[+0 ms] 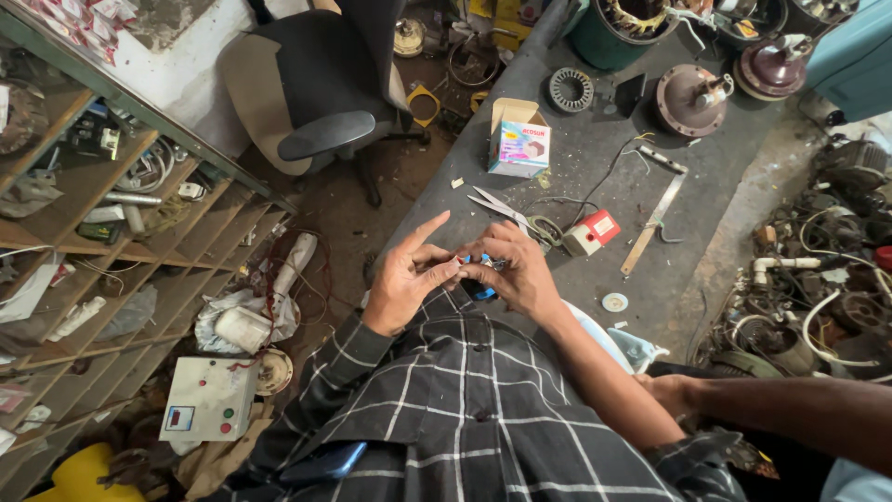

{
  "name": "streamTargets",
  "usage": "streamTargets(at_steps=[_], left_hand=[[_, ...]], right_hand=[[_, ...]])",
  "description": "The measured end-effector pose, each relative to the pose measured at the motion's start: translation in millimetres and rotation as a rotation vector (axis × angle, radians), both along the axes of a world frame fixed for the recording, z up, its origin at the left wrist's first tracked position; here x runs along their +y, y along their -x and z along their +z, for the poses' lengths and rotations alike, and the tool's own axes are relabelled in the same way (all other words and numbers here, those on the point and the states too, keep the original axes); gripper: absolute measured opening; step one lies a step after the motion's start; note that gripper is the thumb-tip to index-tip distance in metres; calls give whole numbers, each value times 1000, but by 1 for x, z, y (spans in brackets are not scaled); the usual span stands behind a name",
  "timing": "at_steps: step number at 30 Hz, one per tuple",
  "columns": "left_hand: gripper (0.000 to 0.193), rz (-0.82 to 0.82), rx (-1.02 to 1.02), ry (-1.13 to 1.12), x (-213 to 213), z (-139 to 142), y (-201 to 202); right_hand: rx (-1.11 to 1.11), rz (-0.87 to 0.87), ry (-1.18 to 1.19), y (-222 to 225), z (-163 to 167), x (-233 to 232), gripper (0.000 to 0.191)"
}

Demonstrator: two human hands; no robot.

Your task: The person sits at a workbench and manipulates a small red cylindrical component, applying adhesive from a yellow-capped bottle. They then insert the component into a blue device and adjust it with their fingers.

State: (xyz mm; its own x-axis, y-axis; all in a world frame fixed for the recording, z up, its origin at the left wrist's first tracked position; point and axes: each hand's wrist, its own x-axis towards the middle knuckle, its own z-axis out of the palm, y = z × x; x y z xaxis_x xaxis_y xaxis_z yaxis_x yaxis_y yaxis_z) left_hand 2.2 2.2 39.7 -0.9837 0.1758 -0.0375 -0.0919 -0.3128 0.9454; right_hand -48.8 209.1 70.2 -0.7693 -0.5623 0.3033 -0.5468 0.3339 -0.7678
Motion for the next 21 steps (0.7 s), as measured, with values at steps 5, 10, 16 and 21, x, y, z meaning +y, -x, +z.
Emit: streamTargets(at_steps=[5,10,16,21], left_hand=[[68,-113,8,-6,-10,10,8],[63,-133,11,30,-8,20,7],[54,-122,-81,-126,-4,18,1],[51,-186,-72,-157,-1,8,2]], right_hand=[[-156,105,-9,13,2,3,21],[-620,184,266,13,-5,2,18],[-779,157,375,10,-19,8,14],[-771,103,333,9,-25,11,17]])
